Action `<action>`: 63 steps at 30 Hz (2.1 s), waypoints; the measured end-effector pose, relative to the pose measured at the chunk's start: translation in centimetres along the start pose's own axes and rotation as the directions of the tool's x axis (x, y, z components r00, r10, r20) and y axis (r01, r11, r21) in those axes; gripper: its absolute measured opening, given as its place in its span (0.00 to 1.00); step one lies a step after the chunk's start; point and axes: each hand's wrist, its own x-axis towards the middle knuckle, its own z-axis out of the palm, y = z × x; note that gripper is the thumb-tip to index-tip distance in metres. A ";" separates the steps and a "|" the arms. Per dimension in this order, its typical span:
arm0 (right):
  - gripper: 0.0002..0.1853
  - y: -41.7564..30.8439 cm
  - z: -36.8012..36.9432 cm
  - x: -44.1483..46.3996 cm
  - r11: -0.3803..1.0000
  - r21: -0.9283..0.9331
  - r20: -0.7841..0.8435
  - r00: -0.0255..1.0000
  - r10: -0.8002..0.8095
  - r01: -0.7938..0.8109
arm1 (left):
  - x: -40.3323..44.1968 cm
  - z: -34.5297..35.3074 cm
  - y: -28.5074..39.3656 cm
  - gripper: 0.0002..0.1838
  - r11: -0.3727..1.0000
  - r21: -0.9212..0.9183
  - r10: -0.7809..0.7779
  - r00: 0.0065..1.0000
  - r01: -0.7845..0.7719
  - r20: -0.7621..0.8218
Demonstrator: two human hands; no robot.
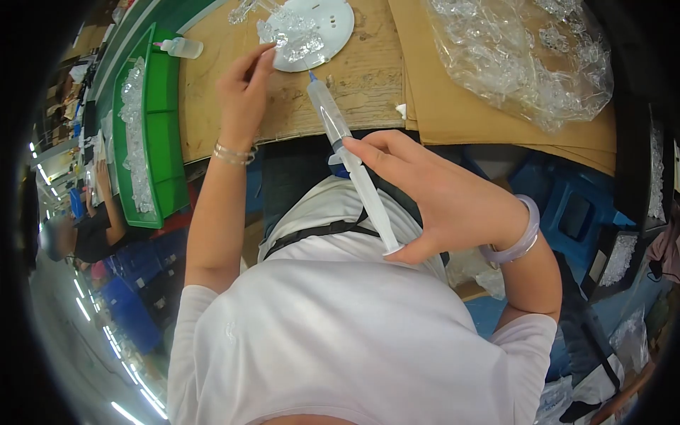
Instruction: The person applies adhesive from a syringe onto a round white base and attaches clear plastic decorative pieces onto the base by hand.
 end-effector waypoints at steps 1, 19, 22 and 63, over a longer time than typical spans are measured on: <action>0.54 0.1 0.0 0.1 1.000 0.005 -0.006 1.000 -0.014 0.014 | -0.5 -0.4 0.4 0.09 1.000 0.002 0.002 1.000 -0.002 -0.003; 0.53 0.5 0.7 1.0 1.000 -0.023 -0.048 0.999 -0.006 0.004 | -5.3 -0.2 4.8 0.25 0.449 -0.204 -0.524 0.441 0.870 0.728; 0.53 0.4 0.7 1.0 1.000 -0.023 -0.054 0.999 0.004 -0.005 | -4.5 -1.5 4.6 0.22 0.642 -0.124 -0.503 0.538 0.757 0.676; 0.51 0.9 0.1 1.3 0.998 -0.009 -0.081 0.995 -0.060 0.060 | -0.4 -0.9 1.1 0.18 0.889 0.447 -0.060 0.944 -0.097 0.324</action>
